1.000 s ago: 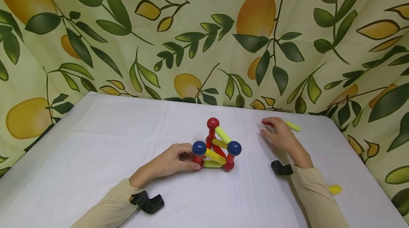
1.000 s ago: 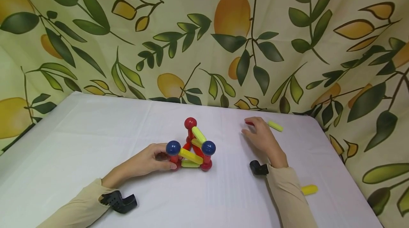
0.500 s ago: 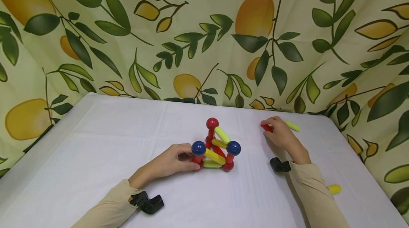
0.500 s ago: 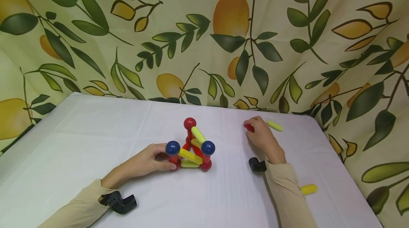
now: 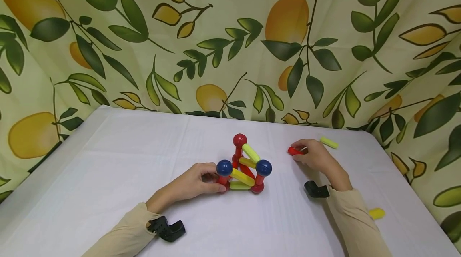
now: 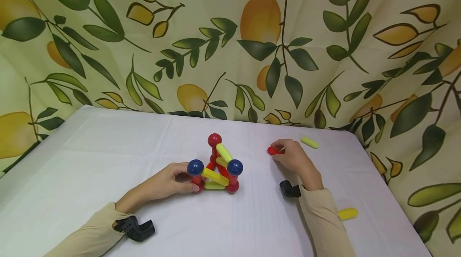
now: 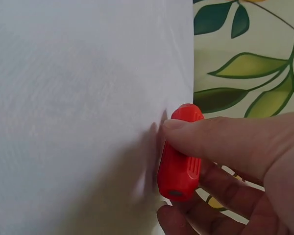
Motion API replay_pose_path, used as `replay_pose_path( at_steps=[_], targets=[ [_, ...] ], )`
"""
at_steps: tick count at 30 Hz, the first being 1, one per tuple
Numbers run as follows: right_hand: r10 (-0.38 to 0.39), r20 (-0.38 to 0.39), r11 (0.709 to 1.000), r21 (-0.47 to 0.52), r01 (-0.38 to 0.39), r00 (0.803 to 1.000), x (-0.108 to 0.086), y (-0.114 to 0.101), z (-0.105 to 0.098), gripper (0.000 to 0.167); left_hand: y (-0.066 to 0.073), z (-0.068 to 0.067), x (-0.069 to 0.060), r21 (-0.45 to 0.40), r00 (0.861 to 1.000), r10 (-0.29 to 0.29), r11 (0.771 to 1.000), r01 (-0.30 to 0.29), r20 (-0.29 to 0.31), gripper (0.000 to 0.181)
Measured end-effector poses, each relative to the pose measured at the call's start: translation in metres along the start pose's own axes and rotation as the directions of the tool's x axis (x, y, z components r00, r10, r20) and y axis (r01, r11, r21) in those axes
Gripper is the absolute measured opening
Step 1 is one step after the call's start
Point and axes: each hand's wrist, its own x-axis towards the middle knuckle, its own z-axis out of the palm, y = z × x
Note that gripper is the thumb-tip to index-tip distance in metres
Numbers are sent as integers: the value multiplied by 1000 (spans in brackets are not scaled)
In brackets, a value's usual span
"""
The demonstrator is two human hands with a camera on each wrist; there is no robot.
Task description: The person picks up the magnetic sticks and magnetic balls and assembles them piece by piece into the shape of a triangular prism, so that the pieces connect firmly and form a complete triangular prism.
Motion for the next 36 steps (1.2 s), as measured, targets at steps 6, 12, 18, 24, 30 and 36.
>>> replay_pose_path(
  at_steps=[6, 12, 18, 24, 30, 36],
  targets=[
    [-114, -22, 993, 35, 114, 993, -4, -10, -2, 39, -1, 0, 0, 9, 1000, 9, 1000, -9, -3, 18],
    [-190, -26, 979, 68, 192, 981, -9, -22, -2, 34, -2, 0, 0, 7, 1000, 2, 1000, -2, 0, 19],
    [-244, -76, 966, 63, 249, 967, -13, -31, -3, 32, -2, 1, 0, 7, 1000, 19, 1000, -19, -1, 18],
    [-288, -140, 955, 34, 295, 947, -21, -46, -7, 35, -2, 1, 1, 6, 1000, 12, 1000, -12, 0, 18],
    [-328, -165, 942, 12, 335, 930, -30, -61, -8, 35, -1, 0, 1, 10, 1000, 4, 1000, -5, 1, 17],
    [-395, -197, 916, -8, 402, 897, -39, -72, -9, 35, 0, 1, 1, 9, 1000, -4, 1000, 4, 3, 21]
  ],
)
